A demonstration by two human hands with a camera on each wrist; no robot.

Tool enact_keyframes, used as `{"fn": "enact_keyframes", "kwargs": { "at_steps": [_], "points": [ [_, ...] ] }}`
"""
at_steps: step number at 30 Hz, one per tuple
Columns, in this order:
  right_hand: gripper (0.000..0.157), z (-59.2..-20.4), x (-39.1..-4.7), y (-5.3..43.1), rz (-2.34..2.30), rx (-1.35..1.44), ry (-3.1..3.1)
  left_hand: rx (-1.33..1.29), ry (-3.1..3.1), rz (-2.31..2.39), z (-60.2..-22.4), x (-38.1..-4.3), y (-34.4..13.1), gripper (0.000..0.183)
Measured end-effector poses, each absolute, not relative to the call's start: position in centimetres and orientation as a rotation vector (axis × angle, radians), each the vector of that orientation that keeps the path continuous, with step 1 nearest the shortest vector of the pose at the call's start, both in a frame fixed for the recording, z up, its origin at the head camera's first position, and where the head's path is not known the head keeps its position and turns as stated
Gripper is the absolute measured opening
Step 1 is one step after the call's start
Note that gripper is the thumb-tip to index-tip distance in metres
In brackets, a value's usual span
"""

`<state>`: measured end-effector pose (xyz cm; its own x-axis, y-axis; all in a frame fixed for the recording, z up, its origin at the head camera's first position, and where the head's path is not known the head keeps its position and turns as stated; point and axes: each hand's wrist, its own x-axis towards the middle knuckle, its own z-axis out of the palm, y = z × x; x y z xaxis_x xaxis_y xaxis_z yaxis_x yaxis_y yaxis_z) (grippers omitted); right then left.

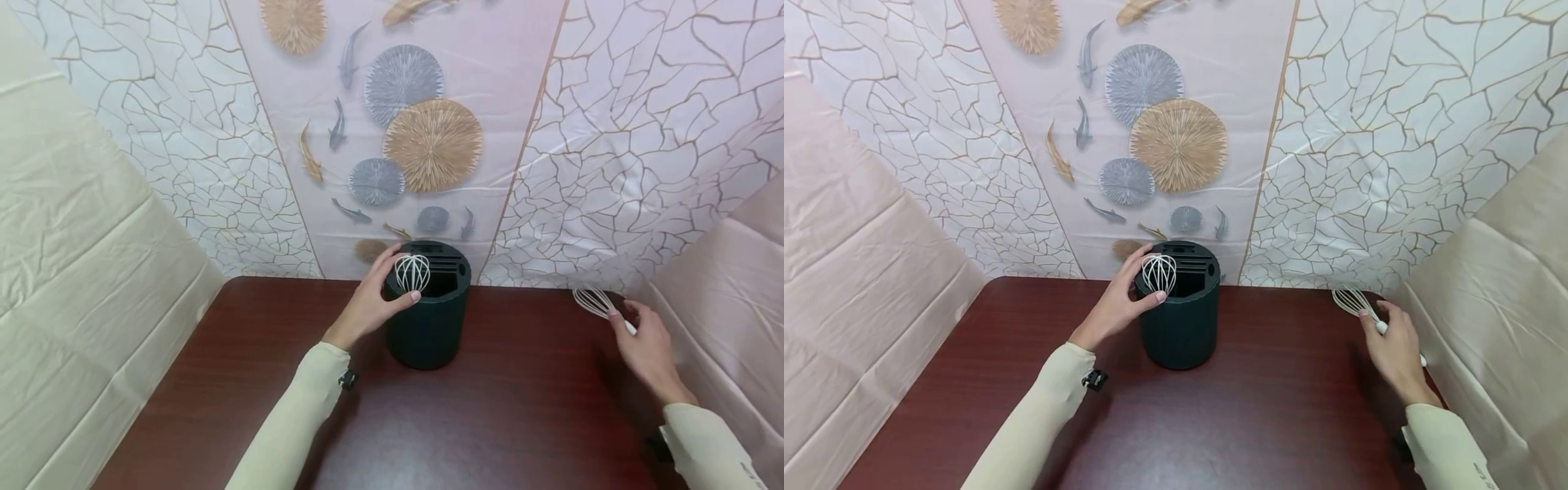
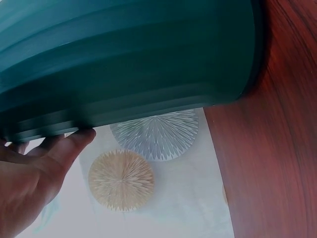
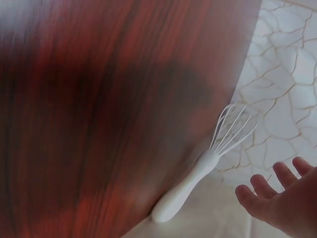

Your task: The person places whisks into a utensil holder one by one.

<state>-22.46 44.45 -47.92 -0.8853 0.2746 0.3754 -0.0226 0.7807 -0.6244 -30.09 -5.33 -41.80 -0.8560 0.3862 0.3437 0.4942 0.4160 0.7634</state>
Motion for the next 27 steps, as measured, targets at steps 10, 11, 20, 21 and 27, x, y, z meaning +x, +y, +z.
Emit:
{"fn": "enact_keyframes", "kwargs": {
  "at_steps": [10, 11, 20, 21, 27],
  "points": [
    [0.054, -47.8, -25.8, 46.9, 0.804, -0.154, -2.651, -0.747, -2.523, -1.452, -41.8, -29.9, -6.8, 0.074],
    [0.053, -47.9, -25.9, 47.2, 0.79, -0.142, -2.658, -0.748, -2.528, -1.453, -41.9, -29.9, -6.7, 0.075],
    [0.058, -48.7, -25.6, 50.3, 0.684, -0.16, -2.85, -0.779, -2.536, -1.481, -42.1, -30.1, -5.4, 0.078],
    [0.058, -48.8, -25.7, 50.4, 0.68, -0.161, -2.869, -0.773, -2.538, -1.481, -42.0, -30.1, -5.3, 0.079],
    [0.06, -49.4, -26.1, 50.5, 0.708, -0.235, -2.94, -0.764, -2.542, -1.468, -41.9, -30.2, -5.1, 0.077]
  ]
}}
